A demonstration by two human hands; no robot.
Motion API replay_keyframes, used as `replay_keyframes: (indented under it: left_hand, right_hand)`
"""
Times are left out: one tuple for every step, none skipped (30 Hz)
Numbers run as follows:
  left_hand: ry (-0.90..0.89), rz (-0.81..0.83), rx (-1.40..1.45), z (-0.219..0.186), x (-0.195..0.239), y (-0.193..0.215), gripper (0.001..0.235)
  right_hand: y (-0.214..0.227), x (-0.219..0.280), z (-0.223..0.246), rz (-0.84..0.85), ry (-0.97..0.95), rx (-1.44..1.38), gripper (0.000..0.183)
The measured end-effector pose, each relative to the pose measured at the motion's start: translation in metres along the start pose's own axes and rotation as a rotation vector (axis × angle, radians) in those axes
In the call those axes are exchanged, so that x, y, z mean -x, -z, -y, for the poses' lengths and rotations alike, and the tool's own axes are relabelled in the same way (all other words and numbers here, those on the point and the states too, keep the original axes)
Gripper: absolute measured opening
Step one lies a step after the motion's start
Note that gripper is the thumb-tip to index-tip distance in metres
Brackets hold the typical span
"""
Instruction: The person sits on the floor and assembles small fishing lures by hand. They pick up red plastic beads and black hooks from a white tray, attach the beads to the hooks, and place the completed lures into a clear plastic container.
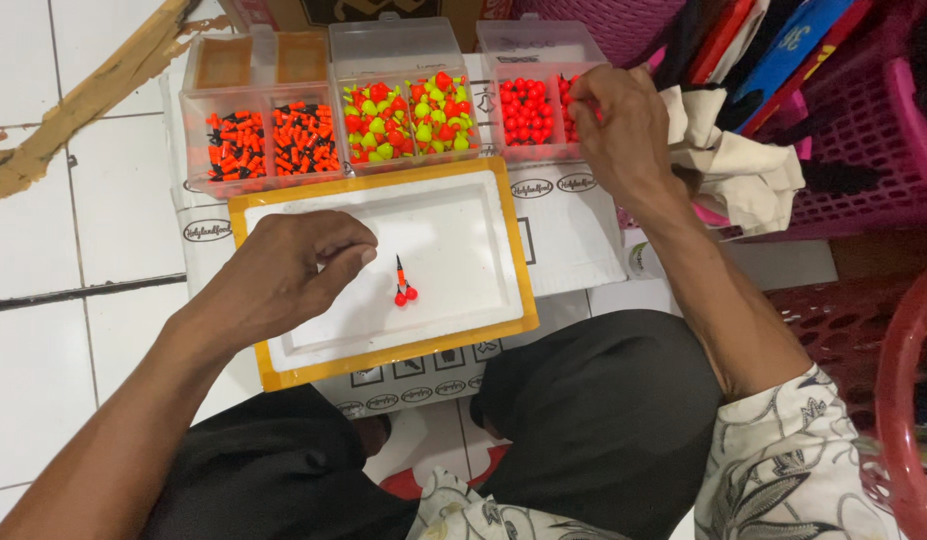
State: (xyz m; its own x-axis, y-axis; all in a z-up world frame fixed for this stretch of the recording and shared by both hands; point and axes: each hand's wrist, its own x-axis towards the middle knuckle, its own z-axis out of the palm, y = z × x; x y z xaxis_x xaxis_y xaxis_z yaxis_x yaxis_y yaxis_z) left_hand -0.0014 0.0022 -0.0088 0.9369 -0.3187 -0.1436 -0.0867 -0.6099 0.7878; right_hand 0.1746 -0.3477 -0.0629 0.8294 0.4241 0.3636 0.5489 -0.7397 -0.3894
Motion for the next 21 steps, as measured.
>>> replay_keyframes:
  left_hand:
    - [0.001,0.001,0.002,0.0,0.0,0.0,0.026]
    - [0.001,0.003,0.005,0.0,0.0,0.0,0.026]
    - [0.001,0.003,0.005,0.0,0.0,0.0,0.026]
    - [0.011,0.005,0.0,0.0,0.0,0.0,0.025]
    - [0.021,0.008,-0.005,0.001,0.0,0.0,0.024]
    - [0.02,0.008,-0.004,0.001,0.0,0.0,0.024]
    - [0.013,0.008,-0.007,0.002,0.0,0.0,0.024]
    - [0.005,0.006,-0.011,0.002,0.001,0.0,0.025]
    - [0.004,0.006,-0.01,0.001,0.001,0.0,0.025]
    - [0.014,0.011,0.002,0.0,0.001,0.001,0.026]
    - [0.024,0.016,0.013,-0.001,0.002,0.002,0.027]
    - [0.024,0.015,0.013,-0.001,0.002,0.002,0.027]
    - [0.021,0.016,0.013,-0.001,0.002,0.002,0.027]
    - [0.017,0.016,0.012,-0.001,0.002,0.002,0.027]
    - [0.017,0.016,0.012,-0.001,0.002,0.002,0.027]
    - [0.025,0.017,0.007,-0.001,0.002,0.002,0.027]
    - [0.033,0.017,0.002,-0.001,0.002,0.002,0.027]
    - [0.033,0.018,0.002,0.001,0.002,0.001,0.027]
    - [0.018,0.016,-0.003,0.003,0.002,0.001,0.026]
    - [0.004,0.014,-0.007,0.005,0.002,0.0,0.026]
    - [0.005,0.014,-0.007,0.003,0.002,0.0,0.026]
  right_hand:
    - [0.0,-0.001,0.001,0.002,-0.008,0.008,0.006]
    - [0.0,-0.002,0.002,0.004,-0.019,0.017,0.006]
    - [-0.002,-0.002,0.0,0.005,-0.018,0.017,0.006]
    - [-0.004,-0.001,-0.003,0.003,-0.009,0.018,0.008]
    - [-0.006,0.0,-0.005,0.002,0.0,0.02,0.009]
    - [-0.007,-0.001,-0.007,0.003,0.0,0.02,0.009]
    - [-0.009,-0.001,-0.009,0.013,0.016,0.016,0.011]
    - [-0.011,-0.001,-0.011,0.022,0.032,0.011,0.012]
    - [-0.01,0.0,-0.011,0.023,0.033,0.012,0.012]
    - [-0.01,0.0,-0.012,0.036,0.031,-0.005,0.011]
    - [-0.009,0.0,-0.012,0.049,0.03,-0.023,0.011]
    - [-0.008,-0.001,-0.012,0.05,0.031,-0.022,0.011]
    - [-0.006,-0.002,-0.012,0.027,0.071,-0.031,0.013]
    - [-0.004,-0.003,-0.013,0.003,0.11,-0.038,0.015]
    - [-0.006,-0.003,-0.017,0.003,0.111,-0.038,0.015]
    - [-0.007,-0.003,-0.021,-0.016,0.112,-0.016,0.016]
    - [-0.009,-0.002,-0.025,-0.036,0.113,0.007,0.017]
    - [-0.008,-0.002,-0.024,-0.036,0.112,0.007,0.017]
    - [-0.008,-0.001,-0.023,-0.007,0.137,0.003,0.014]
    - [-0.008,-0.001,-0.022,0.022,0.162,-0.002,0.011]
    - [-0.01,-0.001,-0.021,0.022,0.162,-0.002,0.011]
